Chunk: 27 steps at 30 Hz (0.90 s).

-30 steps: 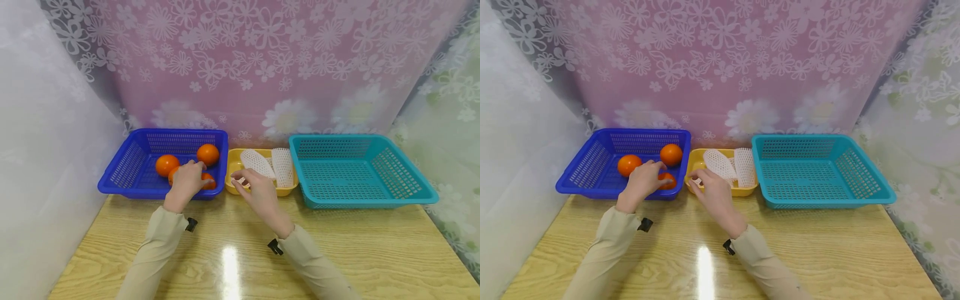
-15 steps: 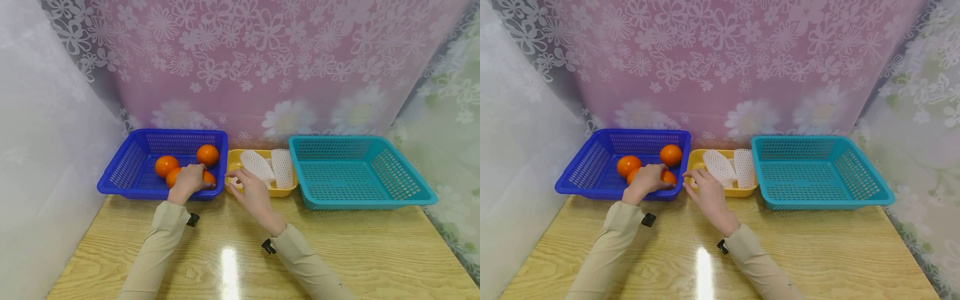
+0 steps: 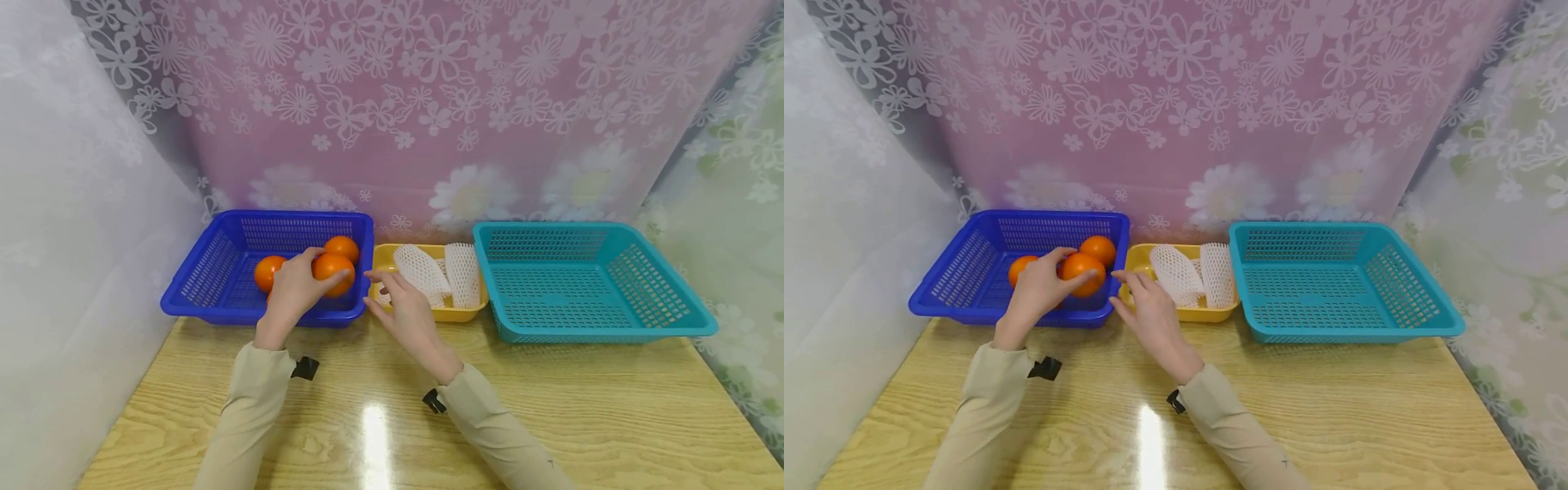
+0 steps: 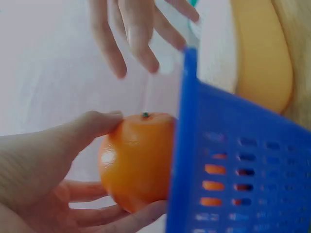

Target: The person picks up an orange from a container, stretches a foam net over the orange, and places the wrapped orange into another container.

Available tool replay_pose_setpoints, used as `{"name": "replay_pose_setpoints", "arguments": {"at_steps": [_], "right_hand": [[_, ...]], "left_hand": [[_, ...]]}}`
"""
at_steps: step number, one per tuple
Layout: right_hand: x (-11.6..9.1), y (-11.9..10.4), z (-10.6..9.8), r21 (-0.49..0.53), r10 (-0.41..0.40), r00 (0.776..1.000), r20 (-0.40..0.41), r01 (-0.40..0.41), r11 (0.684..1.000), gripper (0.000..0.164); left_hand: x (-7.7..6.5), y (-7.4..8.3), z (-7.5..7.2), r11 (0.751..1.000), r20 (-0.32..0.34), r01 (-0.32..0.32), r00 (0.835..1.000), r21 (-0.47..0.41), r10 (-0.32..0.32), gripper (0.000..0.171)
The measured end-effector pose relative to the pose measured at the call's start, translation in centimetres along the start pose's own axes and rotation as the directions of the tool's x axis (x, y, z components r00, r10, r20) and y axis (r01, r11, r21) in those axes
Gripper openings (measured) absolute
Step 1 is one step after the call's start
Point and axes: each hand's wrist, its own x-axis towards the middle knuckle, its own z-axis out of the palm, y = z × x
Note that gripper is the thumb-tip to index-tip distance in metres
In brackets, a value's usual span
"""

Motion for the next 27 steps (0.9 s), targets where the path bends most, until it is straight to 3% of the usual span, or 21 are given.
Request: {"name": "replay_pose_setpoints", "arguments": {"at_steps": [6,12,17,21,25,27], "right_hand": [[0.5,-0.3,0.0,0.126,0.069,0.998,0.014,-0.070,0.990,0.039],[0.9,-0.5,-0.4,0.251,0.201,0.978,0.061,-0.210,0.945,0.042],[1.1,-0.6,-0.9,0.352,0.295,0.946,0.138,-0.325,0.878,0.047],[1.1,-0.5,-1.5,0.445,0.341,0.915,0.213,-0.402,0.800,0.051],[1.1,-0.2,-2.3,0.528,0.344,0.895,0.285,-0.446,0.722,0.054],[1.0,0.0,-2.6,0.540,0.335,0.893,0.299,-0.448,0.712,0.058]], "left_hand": [[-1.4,1.2,-0.6,0.991,-0.071,-0.085,0.994,-0.105,0.078,0.071],[-2.8,2.5,-0.3,0.971,-0.086,-0.226,0.972,-0.084,0.219,0.073],[-3.6,3.5,0.6,0.932,-0.142,-0.361,0.922,0.020,0.360,0.067],[-4.1,3.9,1.2,0.897,-0.174,-0.437,0.880,0.069,0.442,0.069],[-4.1,3.9,1.3,0.872,-0.160,-0.487,0.858,0.051,0.488,0.072],[-4.1,3.8,1.2,0.865,-0.130,-0.502,0.857,0.005,0.498,0.076]]}}
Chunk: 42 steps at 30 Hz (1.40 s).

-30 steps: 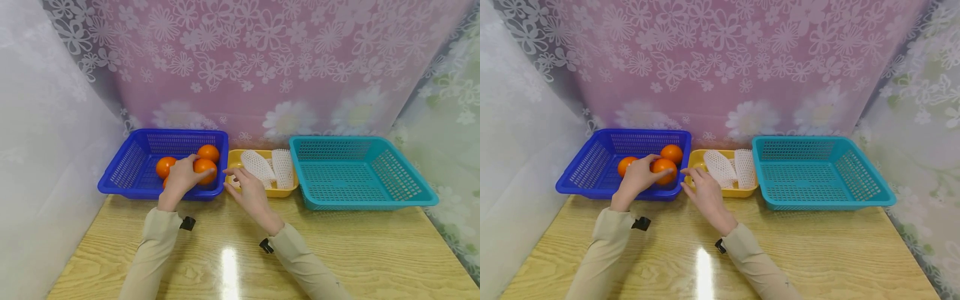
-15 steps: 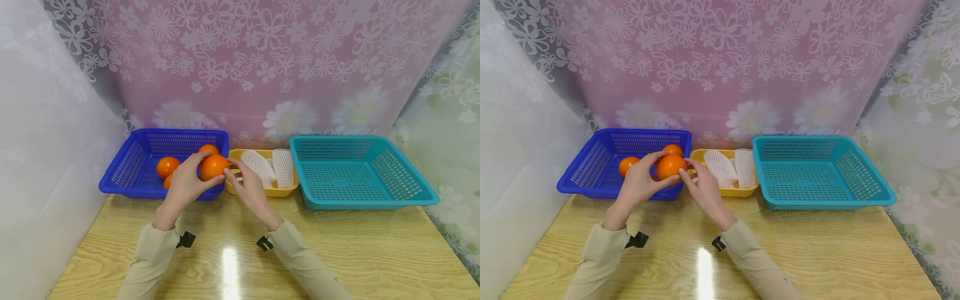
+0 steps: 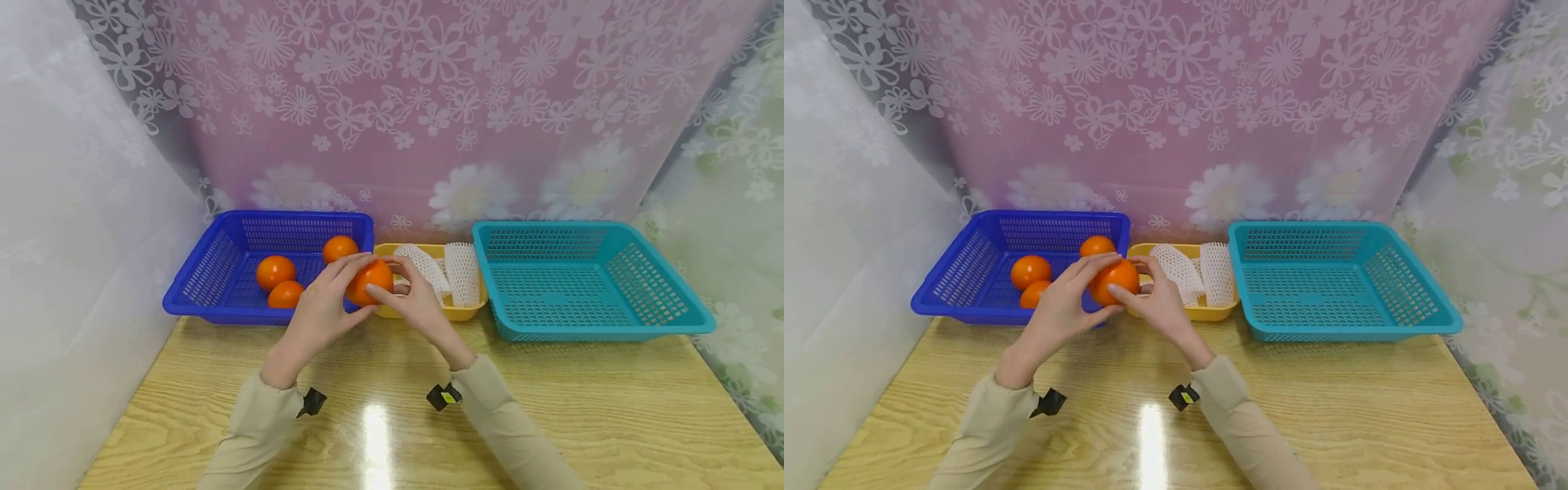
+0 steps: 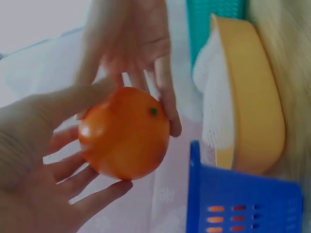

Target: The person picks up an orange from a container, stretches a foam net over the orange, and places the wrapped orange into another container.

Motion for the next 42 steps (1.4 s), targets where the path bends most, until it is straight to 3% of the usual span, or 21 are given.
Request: {"name": "replay_pose_setpoints", "arguments": {"at_steps": [3,5,7,12,15,18,21,26,32,39,42], "right_hand": [[-0.3,0.0,-0.6,-0.014,-0.035,0.999,-0.005,0.034,0.999,0.063],[-0.6,0.1,-1.0,-0.004,-0.077,0.997,-0.010,0.077,0.997,0.064],[-0.9,0.2,-1.4,0.025,-0.120,0.993,-0.020,0.120,0.992,0.064],[-1.9,0.4,-2.2,0.090,-0.182,0.982,-0.054,0.186,0.978,0.069],[-2.6,0.5,-2.7,0.097,-0.198,0.978,-0.068,0.204,0.974,0.070],[-3.4,0.7,-3.3,0.072,-0.205,0.977,-0.063,0.210,0.975,0.073],[-4.3,1.0,-4.0,0.026,-0.207,0.977,-0.045,0.208,0.978,0.075],[-5.7,1.9,-5.1,-0.060,-0.226,0.974,0.000,0.225,0.972,0.077],[-7.3,3.4,-6.4,-0.094,-0.177,0.983,0.049,0.181,0.979,0.066],[-8.3,5.6,-6.9,-0.115,-0.090,0.984,0.157,0.109,0.987,0.062],[-8.6,6.4,-6.9,-0.142,-0.059,0.980,0.193,0.087,0.986,0.064]], "left_hand": [[0.1,0.0,0.0,0.992,0.053,0.040,0.998,-0.118,-0.034,0.078],[0.3,0.1,0.1,0.970,0.089,0.098,0.993,-0.220,-0.080,0.075],[0.4,0.3,0.2,0.929,0.123,0.160,0.984,-0.333,-0.126,0.071],[0.7,0.5,0.8,0.788,0.193,0.267,0.963,-0.555,-0.190,0.066],[0.8,0.6,1.6,0.739,0.224,0.287,0.957,-0.610,-0.186,0.067],[1.0,0.9,2.6,0.718,0.246,0.281,0.957,-0.637,-0.156,0.071],[0.9,1.4,3.4,0.712,0.258,0.282,0.955,-0.643,-0.146,0.072],[0.3,2.1,4.6,0.738,0.275,0.296,0.949,-0.606,-0.155,0.068],[-0.7,2.5,5.9,0.749,0.316,0.304,0.939,-0.589,-0.133,0.069],[-2.0,2.1,7.6,0.837,0.394,0.307,0.911,-0.453,-0.121,0.071],[-2.5,1.8,8.5,0.862,0.418,0.295,0.902,-0.413,-0.108,0.071]]}}
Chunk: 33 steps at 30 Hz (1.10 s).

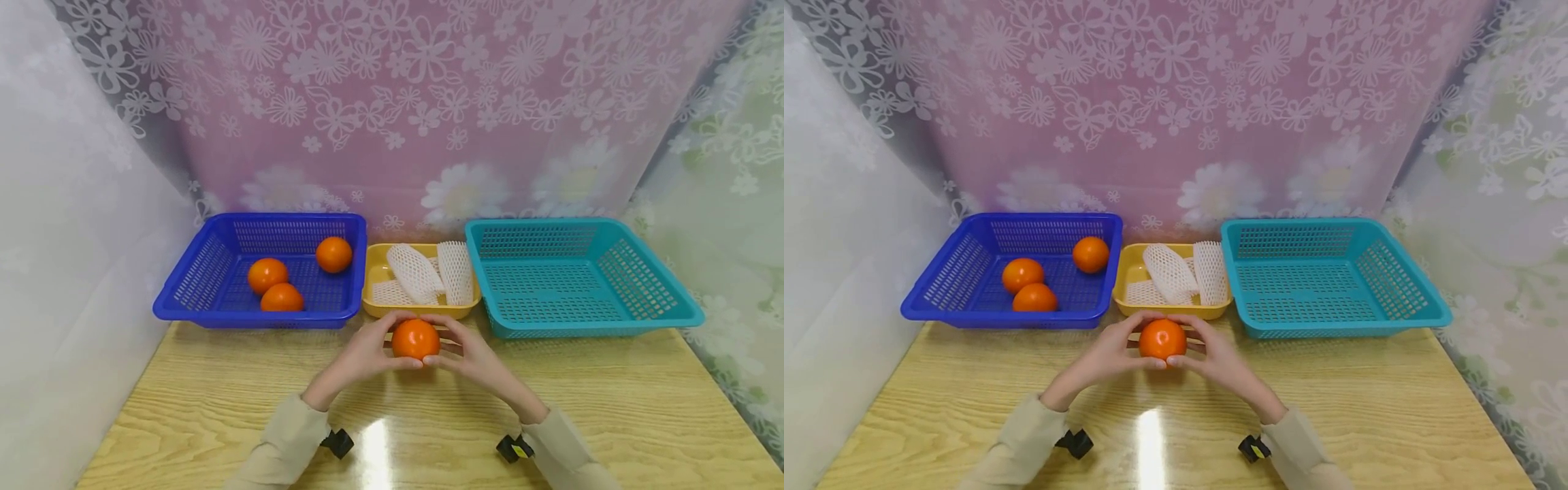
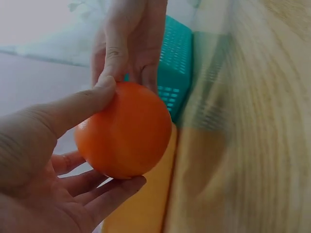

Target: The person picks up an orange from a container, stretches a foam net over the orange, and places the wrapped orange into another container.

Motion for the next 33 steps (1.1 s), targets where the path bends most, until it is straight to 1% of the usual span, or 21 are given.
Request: {"name": "replay_pose_setpoints", "arguments": {"at_steps": [3,7,11,15,19,25,27,29,31,33], "right_hand": [[-0.1,0.6,0.3,-0.011,0.006,1.000,0.028,-0.005,1.000,0.064],[-0.3,1.1,0.5,-0.016,0.003,0.999,0.053,-0.002,1.000,0.062],[-0.2,1.3,0.6,0.005,0.010,0.997,0.076,-0.010,1.000,0.061],[-0.3,1.6,0.7,0.016,0.020,0.996,0.090,-0.022,1.000,0.061],[-0.3,1.8,0.6,-0.011,0.024,0.996,0.090,-0.023,1.000,0.061],[-0.3,1.6,0.3,-0.044,0.049,0.992,0.114,-0.044,0.998,0.061],[-0.1,1.2,0.0,-0.068,0.042,0.994,0.102,-0.035,0.997,0.056],[0.3,0.5,-0.3,-0.106,0.013,0.998,0.065,-0.006,0.994,0.049],[0.9,-0.2,-0.7,-0.158,-0.030,1.000,0.003,0.030,0.987,0.040],[1.8,-1.0,-0.9,-0.210,-0.071,0.995,-0.070,0.055,0.976,0.033]], "left_hand": [[-0.1,-0.6,0.6,0.999,0.018,0.004,1.000,0.047,-0.005,0.069],[-0.3,-1.1,1.2,0.998,0.035,0.015,0.999,0.058,-0.017,0.068],[-0.4,-1.5,1.5,0.999,0.048,0.022,0.999,0.027,-0.024,0.068],[-0.5,-1.8,1.6,0.999,0.051,0.023,0.998,0.023,-0.024,0.068],[-0.6,-2.1,1.6,1.000,0.047,0.010,0.999,0.019,-0.011,0.069],[-0.8,-2.2,1.3,0.999,0.083,0.008,0.997,-0.032,-0.005,0.069],[-0.8,-2.1,1.2,1.000,0.092,0.010,0.996,-0.025,-0.008,0.071],[-0.8,-2.1,1.2,1.000,0.096,0.013,0.995,-0.010,-0.012,0.073],[-0.8,-2.0,1.2,1.000,0.098,0.016,0.995,0.010,-0.017,0.074],[-0.7,-2.0,1.2,1.000,0.100,0.011,0.995,0.025,-0.013,0.075]]}}
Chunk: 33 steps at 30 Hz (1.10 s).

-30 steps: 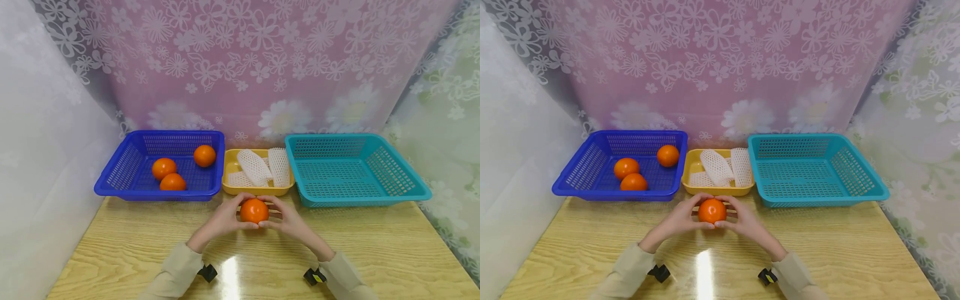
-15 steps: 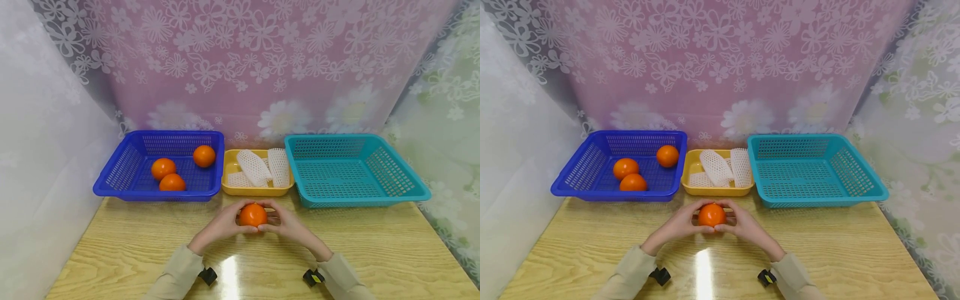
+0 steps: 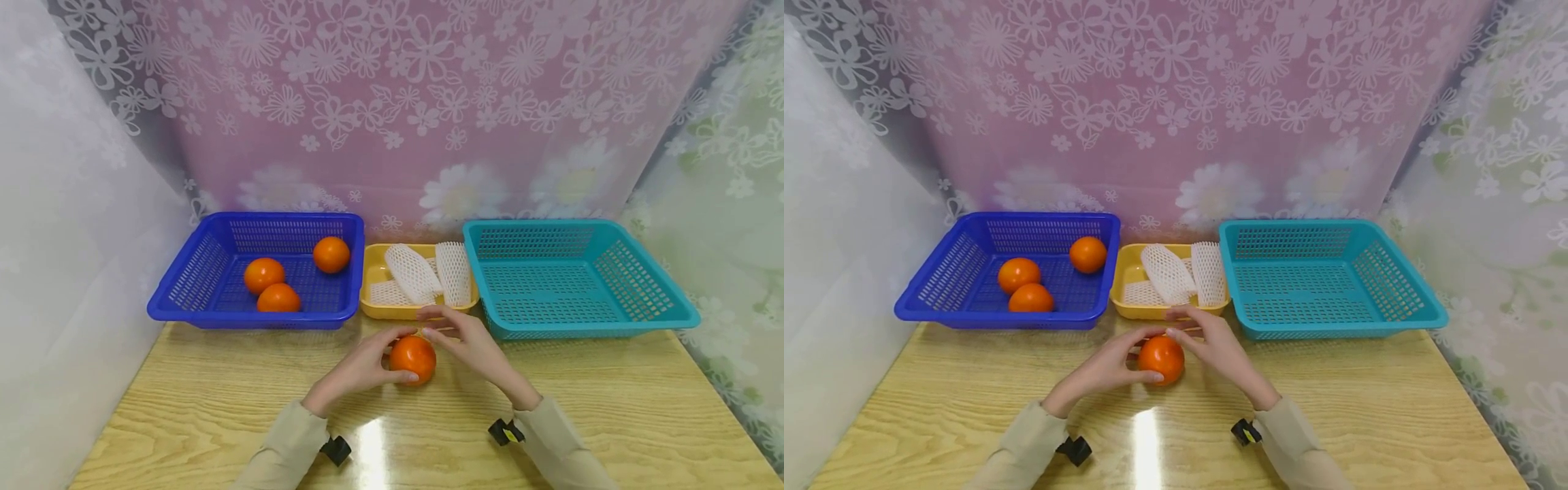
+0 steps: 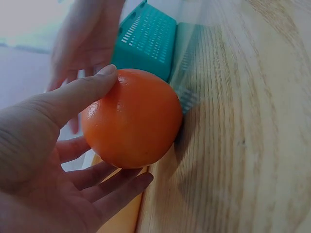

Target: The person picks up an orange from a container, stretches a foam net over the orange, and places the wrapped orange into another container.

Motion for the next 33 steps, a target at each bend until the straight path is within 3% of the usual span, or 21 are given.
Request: {"name": "replay_pose_setpoints", "arguments": {"at_steps": [4,8,13,19,23,28,31,33], "right_hand": [[2.1,-1.0,-0.3,-0.122,-0.036,0.988,-0.149,0.018,0.992,0.026],[4.5,-1.1,-0.2,-0.318,-0.079,0.966,-0.246,-0.004,0.948,0.030],[7.2,-0.2,0.4,-0.506,-0.053,0.968,-0.245,-0.081,0.859,0.050],[8.8,0.8,1.4,-0.579,0.085,0.974,-0.208,-0.192,0.792,0.070],[9.0,1.3,1.6,-0.591,0.088,0.972,-0.217,-0.202,0.781,0.055],[8.9,1.7,1.5,-0.546,0.035,0.965,-0.260,-0.177,0.819,0.034],[8.9,1.6,1.2,-0.523,-0.031,0.948,-0.315,-0.147,0.839,0.028],[9.0,1.3,1.0,-0.522,-0.095,0.926,-0.365,-0.119,0.845,0.025]], "left_hand": [[0.0,0.1,0.0,1.000,0.008,-0.013,1.000,0.028,0.013,0.074],[0.0,0.1,0.0,0.999,0.025,-0.022,0.999,0.038,0.021,0.073],[0.1,0.1,0.0,0.998,0.028,-0.026,0.999,0.057,0.025,0.074],[0.2,0.2,0.2,0.997,0.037,0.000,0.999,0.083,-0.003,0.076],[0.2,0.2,0.3,0.996,0.043,-0.008,0.999,0.094,0.004,0.077],[0.2,0.2,0.2,0.995,0.043,-0.002,0.999,0.095,-0.002,0.077],[0.2,0.2,0.1,0.996,0.041,0.009,0.999,0.090,-0.013,0.077],[0.2,0.2,0.1,0.996,0.039,0.009,0.999,0.094,-0.012,0.078]]}}
